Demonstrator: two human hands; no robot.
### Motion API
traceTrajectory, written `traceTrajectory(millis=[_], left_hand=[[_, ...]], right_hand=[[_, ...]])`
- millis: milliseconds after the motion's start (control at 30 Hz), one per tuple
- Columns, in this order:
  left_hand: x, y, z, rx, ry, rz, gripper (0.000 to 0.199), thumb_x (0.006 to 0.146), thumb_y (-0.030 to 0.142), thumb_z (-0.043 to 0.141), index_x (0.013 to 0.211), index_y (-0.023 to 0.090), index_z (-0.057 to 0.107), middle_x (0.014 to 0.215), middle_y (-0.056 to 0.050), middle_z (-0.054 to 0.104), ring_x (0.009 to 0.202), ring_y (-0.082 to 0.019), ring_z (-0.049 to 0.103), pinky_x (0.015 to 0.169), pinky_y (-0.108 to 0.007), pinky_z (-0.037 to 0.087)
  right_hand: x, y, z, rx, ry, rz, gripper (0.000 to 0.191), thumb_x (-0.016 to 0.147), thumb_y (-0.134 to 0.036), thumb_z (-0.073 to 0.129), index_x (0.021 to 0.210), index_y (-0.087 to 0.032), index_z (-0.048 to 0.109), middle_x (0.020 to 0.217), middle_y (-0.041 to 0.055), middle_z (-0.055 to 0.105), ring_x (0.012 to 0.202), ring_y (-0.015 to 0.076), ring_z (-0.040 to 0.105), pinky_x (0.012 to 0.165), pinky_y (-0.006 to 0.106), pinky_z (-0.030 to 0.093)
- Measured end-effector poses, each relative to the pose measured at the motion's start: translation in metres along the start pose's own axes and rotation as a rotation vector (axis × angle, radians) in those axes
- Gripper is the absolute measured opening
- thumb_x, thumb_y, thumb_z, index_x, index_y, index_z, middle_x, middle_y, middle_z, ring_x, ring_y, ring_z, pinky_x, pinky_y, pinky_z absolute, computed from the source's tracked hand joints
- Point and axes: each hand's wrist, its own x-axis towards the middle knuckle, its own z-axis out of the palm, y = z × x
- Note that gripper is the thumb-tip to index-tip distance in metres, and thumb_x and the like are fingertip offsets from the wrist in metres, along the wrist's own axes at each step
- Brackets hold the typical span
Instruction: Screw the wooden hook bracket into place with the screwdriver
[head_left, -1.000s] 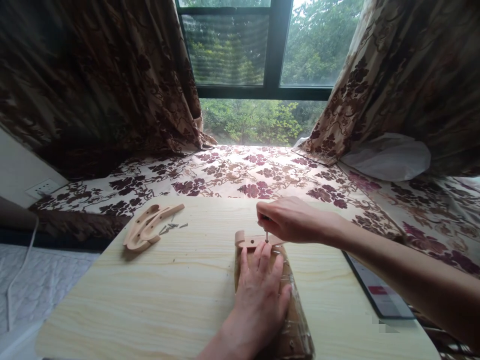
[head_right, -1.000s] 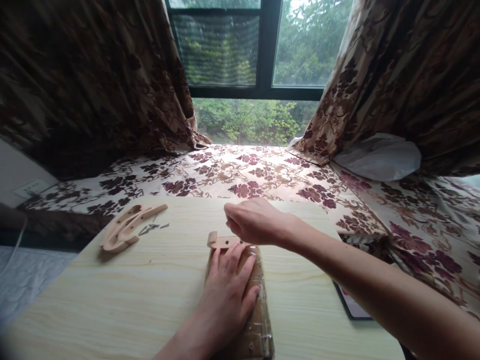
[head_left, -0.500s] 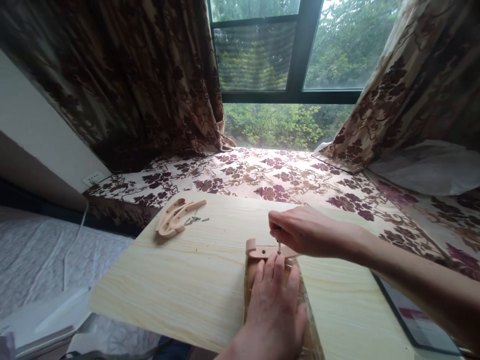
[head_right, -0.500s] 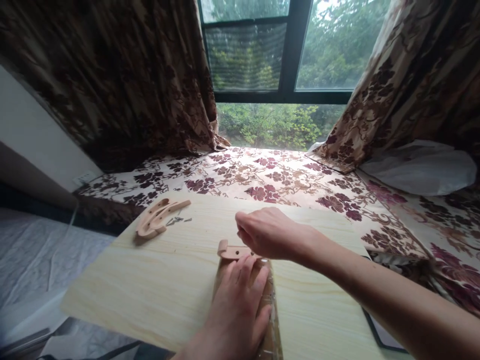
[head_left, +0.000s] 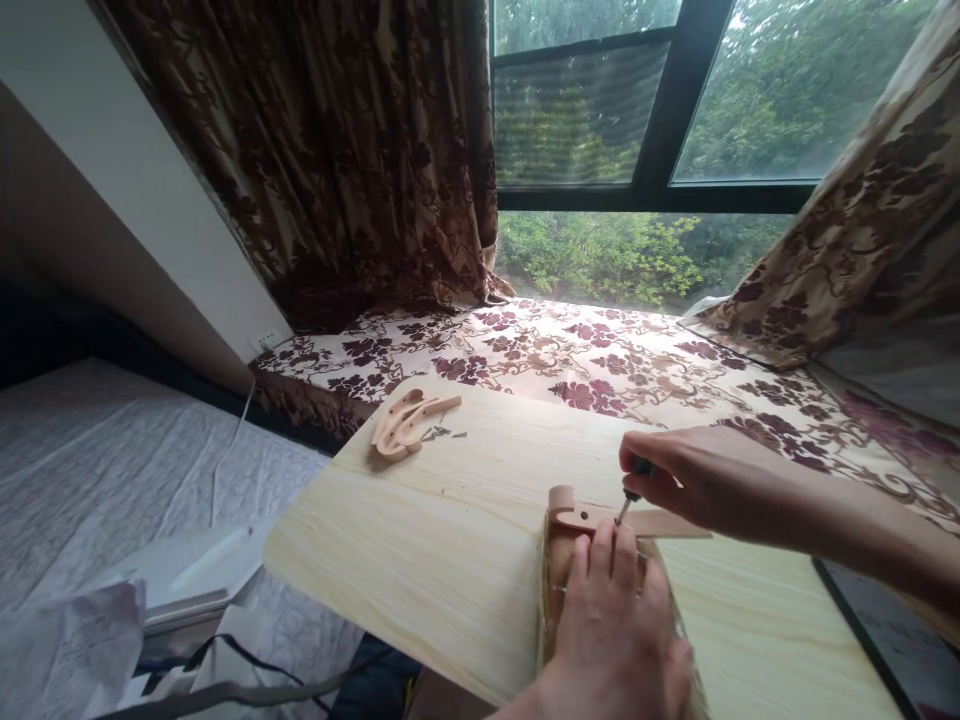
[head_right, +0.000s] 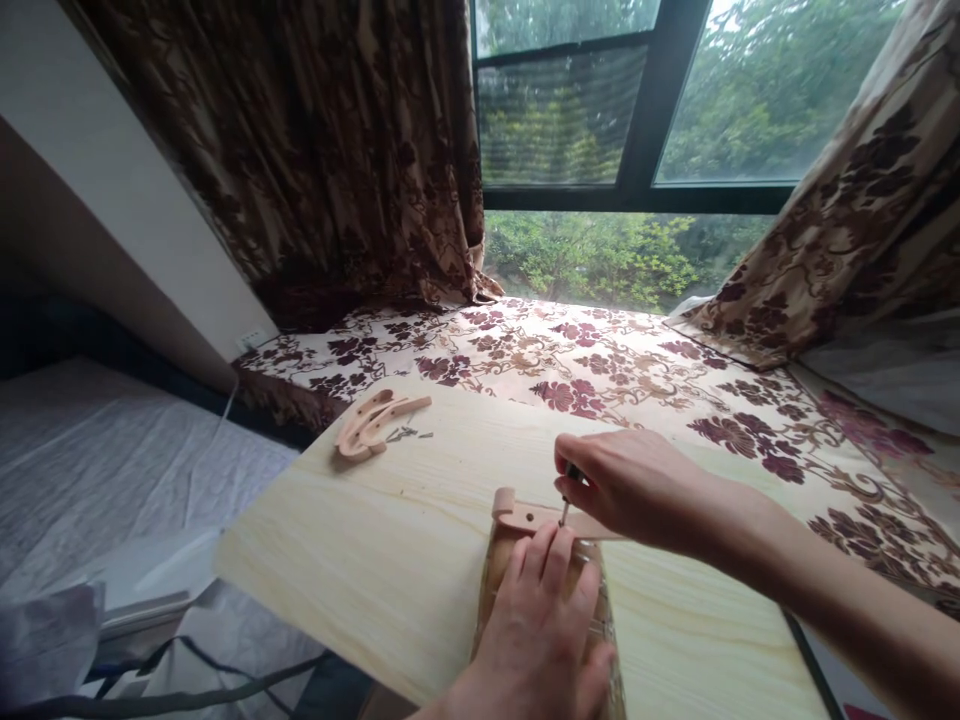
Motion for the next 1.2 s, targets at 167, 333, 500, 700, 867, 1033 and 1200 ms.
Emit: traceTrajectory(millis=[167,333,500,700,867,1033,1200], left_hand=[[0.0,-0.006,0.012,0.055,0.115,0.036,0.059,0.084,0.048,0.053,0.131,0.013,0.047,0.142,-0.022,0.04,0.131,-0.041,0.036,0.102,-0.055,0.04],[0.002,-0.01,0.014,0.093,0.116,0.069,0.053,0.087,0.043,0.049,0.132,0.013,0.046,0.143,-0.023,0.038,0.132,-0.041,0.033,0.102,-0.056,0.039],[0.001,-0.011,0.014,0.121,0.107,0.081,0.055,0.08,0.028,0.057,0.132,0.014,0.045,0.144,-0.021,0.037,0.133,-0.04,0.032,0.103,-0.055,0.038],[0.001,-0.011,0.011,0.117,0.11,0.084,0.054,0.08,0.027,0.056,0.132,0.015,0.046,0.143,-0.02,0.036,0.133,-0.039,0.032,0.104,-0.054,0.037],[0.002,-0.011,0.009,0.106,0.104,0.083,0.052,0.081,0.027,0.055,0.131,0.015,0.046,0.143,-0.02,0.037,0.132,-0.039,0.033,0.104,-0.054,0.037],[0.002,-0.01,0.009,0.115,0.093,0.08,0.052,0.082,0.027,0.054,0.131,0.015,0.046,0.144,-0.021,0.034,0.134,-0.04,0.03,0.104,-0.055,0.036],[0.001,-0.01,0.008,0.102,0.082,0.075,0.051,0.083,0.028,0.054,0.131,0.015,0.046,0.144,-0.021,0.034,0.134,-0.04,0.029,0.105,-0.055,0.035]], right_hand=[[-0.001,-0.005,-0.012,-0.009,-0.037,-0.076,0.016,0.088,-0.022,0.044,0.076,-0.019,0.055,0.065,0.0023,0.061,0.055,0.0123,0.044,0.052,0.025,0.024],[-0.001,-0.008,-0.008,-0.064,-0.013,-0.006,0.018,0.089,-0.022,0.041,0.079,-0.017,0.055,0.065,0.0046,0.062,0.055,0.0126,0.043,0.051,0.027,0.022],[-0.003,-0.007,-0.014,-0.048,-0.04,0.041,0.015,0.089,-0.026,0.045,0.091,-0.018,0.058,0.075,0.0058,0.068,0.06,0.0138,0.052,0.052,0.026,0.023],[-0.003,-0.009,-0.02,-0.044,-0.08,-0.039,0.014,0.088,-0.021,0.046,0.086,-0.019,0.059,0.079,0.004,0.07,0.066,0.0142,0.057,0.053,0.025,0.026],[0.001,-0.01,-0.016,-0.092,-0.085,0.034,0.017,0.09,-0.026,0.045,0.087,-0.018,0.059,0.076,0.0063,0.07,0.063,0.0155,0.058,0.051,0.027,0.024],[0.0,-0.009,-0.025,-0.083,-0.118,0.021,0.016,0.087,-0.024,0.05,0.097,-0.019,0.061,0.084,0.0058,0.071,0.068,0.0162,0.06,0.052,0.026,0.025],[-0.001,-0.009,-0.027,-0.098,-0.128,-0.02,0.015,0.088,-0.019,0.046,0.085,-0.019,0.061,0.08,0.0047,0.07,0.065,0.0136,0.056,0.053,0.025,0.025]])
